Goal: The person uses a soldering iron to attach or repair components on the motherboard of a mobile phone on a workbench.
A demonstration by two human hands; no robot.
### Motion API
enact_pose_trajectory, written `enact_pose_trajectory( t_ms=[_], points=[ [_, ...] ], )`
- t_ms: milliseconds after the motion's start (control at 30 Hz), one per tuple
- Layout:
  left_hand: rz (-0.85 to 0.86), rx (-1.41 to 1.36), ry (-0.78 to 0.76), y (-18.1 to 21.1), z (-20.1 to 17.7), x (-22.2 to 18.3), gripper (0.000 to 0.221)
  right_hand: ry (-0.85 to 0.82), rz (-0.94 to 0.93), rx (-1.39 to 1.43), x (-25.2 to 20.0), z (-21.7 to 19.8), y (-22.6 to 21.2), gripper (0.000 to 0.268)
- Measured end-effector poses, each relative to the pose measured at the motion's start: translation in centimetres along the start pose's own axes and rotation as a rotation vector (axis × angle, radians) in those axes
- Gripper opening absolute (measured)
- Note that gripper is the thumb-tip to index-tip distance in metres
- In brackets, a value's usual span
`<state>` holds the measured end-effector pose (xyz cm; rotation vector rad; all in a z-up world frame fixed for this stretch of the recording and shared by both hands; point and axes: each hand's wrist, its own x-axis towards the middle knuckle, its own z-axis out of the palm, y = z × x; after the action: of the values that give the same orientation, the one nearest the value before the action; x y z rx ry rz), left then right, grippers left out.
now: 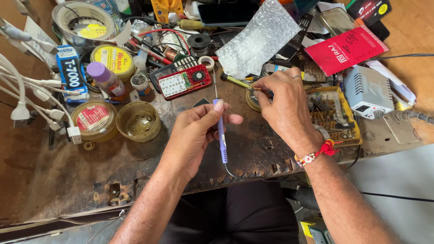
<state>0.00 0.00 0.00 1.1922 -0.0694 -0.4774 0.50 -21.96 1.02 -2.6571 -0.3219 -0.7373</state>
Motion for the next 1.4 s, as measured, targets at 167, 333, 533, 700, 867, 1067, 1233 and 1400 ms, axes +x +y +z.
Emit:
enact_pose_trajectory(
  t_ms=[167,333,533,700,867,1067,1233,1400],
  points=[
    [0.004,-0.018,0.002,-0.2,0.1,0.2,0.030,0.060,-0.059,0.020,-0.1,-0.2,-0.5,0.015],
    [-0.006,-0.046,0.035,-0.4,0.1,0.3,0.030,0.146,-0.088,0.033,-0.3,-0.5,-1.2,0.016],
    [0.076,-0.175,0.072,-1.2,-0.1,0.7,0.025,0.316,-0.088,0.187,-1.4,-2.6,-4.4,0.007],
    [0.112,-0.386,0.067,-1.6,0.1,1.5,0.025,0.336,0.006,0.277,-7.5,-4.9,-10.0,0.010],
    [0.108,-0.461,0.115,-1.0,0.9,2.3,0.025,0.247,-0.162,0.461,-10.1,-2.2,-11.2,0.013],
    [0.136,-0.446,0.095,-1.1,1.8,2.8,0.023,0.262,0.370,0.967,-8.9,1.7,-9.7,0.044],
    [0.179,-0.350,0.055,-2.2,2.5,3.5,0.023,0.348,0.436,1.269,-5.1,2.0,-8.2,0.044],
    [0.247,-0.114,0.115,-1.5,1.3,3.3,0.016,0.347,0.399,1.376,-2.7,1.9,-6.5,0.033]
  ],
)
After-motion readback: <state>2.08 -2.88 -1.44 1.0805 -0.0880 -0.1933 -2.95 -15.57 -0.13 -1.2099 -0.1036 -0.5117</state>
